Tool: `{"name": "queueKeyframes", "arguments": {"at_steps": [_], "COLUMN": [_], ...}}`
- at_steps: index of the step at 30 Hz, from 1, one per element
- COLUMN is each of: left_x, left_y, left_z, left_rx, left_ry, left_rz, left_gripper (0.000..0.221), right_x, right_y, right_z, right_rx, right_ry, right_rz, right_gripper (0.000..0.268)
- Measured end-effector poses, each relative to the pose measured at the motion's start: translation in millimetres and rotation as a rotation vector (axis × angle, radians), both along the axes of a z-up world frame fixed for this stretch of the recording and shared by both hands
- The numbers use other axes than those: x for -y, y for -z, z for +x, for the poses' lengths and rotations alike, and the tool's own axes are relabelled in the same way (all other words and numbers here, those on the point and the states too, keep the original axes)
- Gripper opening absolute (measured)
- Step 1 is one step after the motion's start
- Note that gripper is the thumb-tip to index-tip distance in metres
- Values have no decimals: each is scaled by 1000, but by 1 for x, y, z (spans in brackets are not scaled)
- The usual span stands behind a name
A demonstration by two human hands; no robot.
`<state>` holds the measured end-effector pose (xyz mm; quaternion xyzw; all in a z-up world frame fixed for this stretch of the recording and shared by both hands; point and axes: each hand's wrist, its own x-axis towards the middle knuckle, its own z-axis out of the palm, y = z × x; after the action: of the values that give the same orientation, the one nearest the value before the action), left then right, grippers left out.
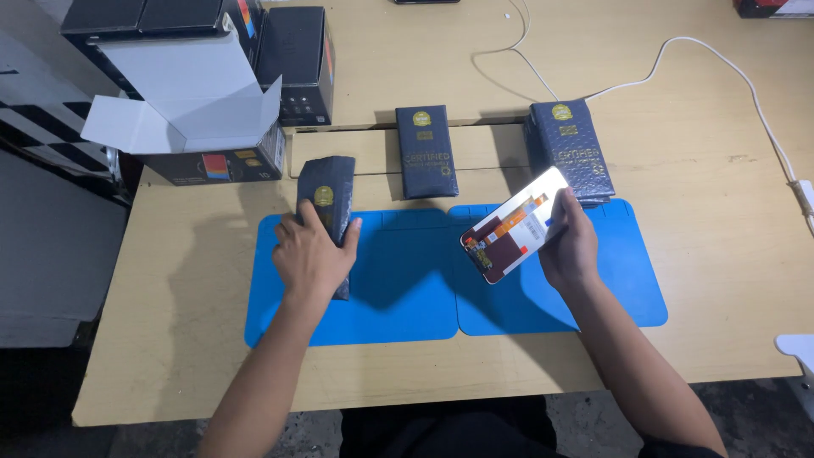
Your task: Packing electronic screen components into protective sleeves and boxes on a workbench.
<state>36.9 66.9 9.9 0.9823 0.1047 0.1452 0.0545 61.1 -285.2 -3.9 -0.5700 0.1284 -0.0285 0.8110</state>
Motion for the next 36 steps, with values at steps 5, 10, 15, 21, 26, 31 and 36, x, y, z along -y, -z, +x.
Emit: {"name": "queueKeyframes", "arguments": {"at_steps": [5, 10, 15, 21, 26, 31, 36], "left_x": [-11, -10, 0, 16, 44, 55, 51], "left_y": [8, 8, -13, 6, 8, -20, 4], "left_z": [15, 17, 2, -1, -16, -37, -24], "left_rx": [-172, -239, -176, 140, -110, -139, -27], "left_ry": [-99, -104, -81, 381, 652, 680, 695], "left_rz": [73, 107, 125, -205, -864, -1080, -1270], "left_gripper": [82, 84, 90, 59, 85, 64, 28], "right_x": [-10, 5, -9, -12, -14, -23, -31], "right_y": [-10, 33, 9, -5, -9, -12, -15], "right_z": [-8, 4, -7, -12, -13, -20, -26], "right_rx": [10, 43, 56, 122, 183, 246, 326], "right_ry": [-92, -220, -299, -306, -372, -490, -573], "right_rz": [-24, -149, -181, -162, -133, -277, -362], "right_gripper": [34, 32, 34, 36, 37, 34, 30]}}
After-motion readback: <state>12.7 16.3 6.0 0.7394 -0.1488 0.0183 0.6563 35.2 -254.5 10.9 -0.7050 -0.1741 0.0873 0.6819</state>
